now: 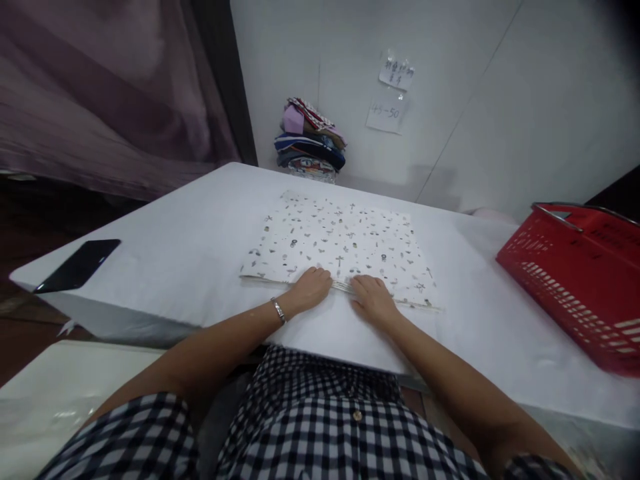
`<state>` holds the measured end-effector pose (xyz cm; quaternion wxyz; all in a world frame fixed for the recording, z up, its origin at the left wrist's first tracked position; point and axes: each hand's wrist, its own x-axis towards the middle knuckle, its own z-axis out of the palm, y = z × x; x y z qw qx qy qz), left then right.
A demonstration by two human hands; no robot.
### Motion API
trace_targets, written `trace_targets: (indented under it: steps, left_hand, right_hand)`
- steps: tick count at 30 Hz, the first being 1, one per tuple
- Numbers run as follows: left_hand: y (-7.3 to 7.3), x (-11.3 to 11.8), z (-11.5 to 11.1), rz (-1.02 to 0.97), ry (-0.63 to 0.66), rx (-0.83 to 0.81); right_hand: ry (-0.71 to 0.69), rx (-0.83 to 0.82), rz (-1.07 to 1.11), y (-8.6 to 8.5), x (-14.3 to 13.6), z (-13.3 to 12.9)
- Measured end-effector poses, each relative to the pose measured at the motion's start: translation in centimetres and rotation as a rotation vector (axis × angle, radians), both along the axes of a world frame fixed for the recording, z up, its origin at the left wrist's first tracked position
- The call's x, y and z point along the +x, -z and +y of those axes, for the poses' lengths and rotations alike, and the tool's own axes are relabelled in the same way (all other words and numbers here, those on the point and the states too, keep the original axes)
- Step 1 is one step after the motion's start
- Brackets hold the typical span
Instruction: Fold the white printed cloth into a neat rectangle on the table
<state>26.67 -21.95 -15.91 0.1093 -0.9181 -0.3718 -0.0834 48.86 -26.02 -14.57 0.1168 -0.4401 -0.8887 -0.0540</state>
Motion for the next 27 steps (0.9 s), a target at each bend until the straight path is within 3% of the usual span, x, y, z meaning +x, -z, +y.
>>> trace_targets:
  steps: [6,13,16,22,24,27]
  left_hand:
    - [-1.5,0.1,-0.3,-0.021,-0.074,-0.105]
    - [-1.3,-0.8,-1.0,-0.135,-0.133,-0.152]
    - [-1.5,-3.9,-1.4,-0.276,-0.206,-0.075]
    - [-0.7,-13.1,-3.3,-0.564,-0.643,0.134]
    - [-0.1,-14.8,-3.8,-0.577,-0.713,0.109]
    - [0.4,-15.1,-4.0,-0.614,-0.853,-0.009]
  right_hand:
    - [0.096,0.008,-0.028,1.7,-4.3,2.2]
    - [0.040,0.058,0.025,2.5,-4.4,2.9]
    - [0.012,0.070,0.097,2.6,-4.1,2.8]
    - [-0.013,0.069,0.168,2.9,-3.9,2.8]
    - [-0.019,0.078,0.175,3.0,-3.9,2.8]
    - [-0.001,0.067,0.158,3.0,-3.9,2.8]
